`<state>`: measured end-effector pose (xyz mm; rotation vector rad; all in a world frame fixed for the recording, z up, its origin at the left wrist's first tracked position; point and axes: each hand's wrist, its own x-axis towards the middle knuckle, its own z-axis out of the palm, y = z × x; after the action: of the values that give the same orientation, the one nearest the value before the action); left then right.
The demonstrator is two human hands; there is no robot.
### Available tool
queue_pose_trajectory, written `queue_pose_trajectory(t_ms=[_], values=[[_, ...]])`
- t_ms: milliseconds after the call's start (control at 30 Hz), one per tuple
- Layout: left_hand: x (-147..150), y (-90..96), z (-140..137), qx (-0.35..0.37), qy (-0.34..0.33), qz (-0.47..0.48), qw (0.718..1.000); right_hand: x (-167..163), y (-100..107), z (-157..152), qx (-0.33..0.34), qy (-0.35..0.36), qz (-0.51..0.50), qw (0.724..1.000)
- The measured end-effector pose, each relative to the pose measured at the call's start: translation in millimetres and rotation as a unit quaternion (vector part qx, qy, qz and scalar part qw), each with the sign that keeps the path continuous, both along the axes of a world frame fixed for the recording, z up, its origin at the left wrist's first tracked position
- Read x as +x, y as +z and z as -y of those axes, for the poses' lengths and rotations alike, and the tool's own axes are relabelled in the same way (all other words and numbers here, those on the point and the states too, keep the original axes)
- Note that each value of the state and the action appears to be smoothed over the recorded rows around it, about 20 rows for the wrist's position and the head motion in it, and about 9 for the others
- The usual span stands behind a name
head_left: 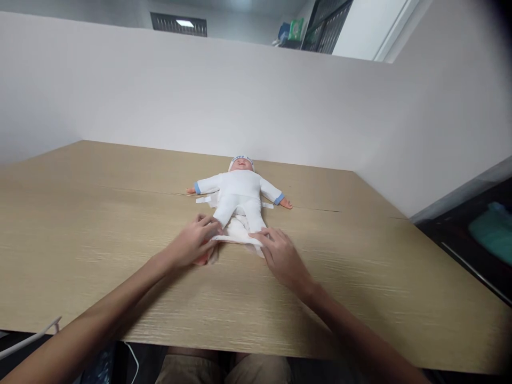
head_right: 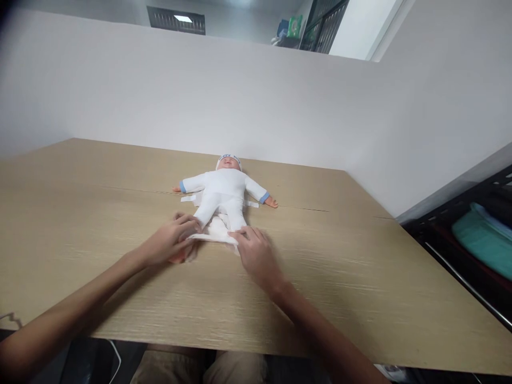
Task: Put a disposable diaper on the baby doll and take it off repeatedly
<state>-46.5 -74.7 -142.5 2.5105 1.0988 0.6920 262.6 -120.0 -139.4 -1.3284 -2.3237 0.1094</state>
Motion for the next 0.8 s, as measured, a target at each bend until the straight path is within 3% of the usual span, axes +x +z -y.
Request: queue_pose_trajectory(t_ms=[200, 300, 367, 467, 600, 800], values=[[11.4, 32.3, -44.3, -0.024, 0.055, 0.119, 0.991, -2.6, 16.2, -53.0, 0.009, -0.023, -0.165, 0.986], [21.5, 41.2, -77.4, -0.026, 0.082, 0.132, 0.988, -7.8, 22.4, -89.0, 0.028, -0.028, -0.234, 0.972], [28.4, 43.4, -100.6, -0.042, 0.090, 0.140, 0.985, -9.3, 26.4, -113.5, -0.001, -0.053, -0.254, 0.966], [37.9, 42.1, -133.0, -0.122, 0.107, 0.210, 0.964, -7.1, 30.0, -148.5, -0.085, -0.096, -0.265, 0.956], [46.2, 32.5, -167.8, -0.237, 0.120, 0.281, 0.922, -3.0, 25.1, -190.6, -0.147, -0.091, -0.278, 0.945], [46.0, 12.3, -189.6, -0.336, 0.092, 0.314, 0.883, 3.2, 8.2, -220.9, -0.196, -0.061, -0.311, 0.928]])
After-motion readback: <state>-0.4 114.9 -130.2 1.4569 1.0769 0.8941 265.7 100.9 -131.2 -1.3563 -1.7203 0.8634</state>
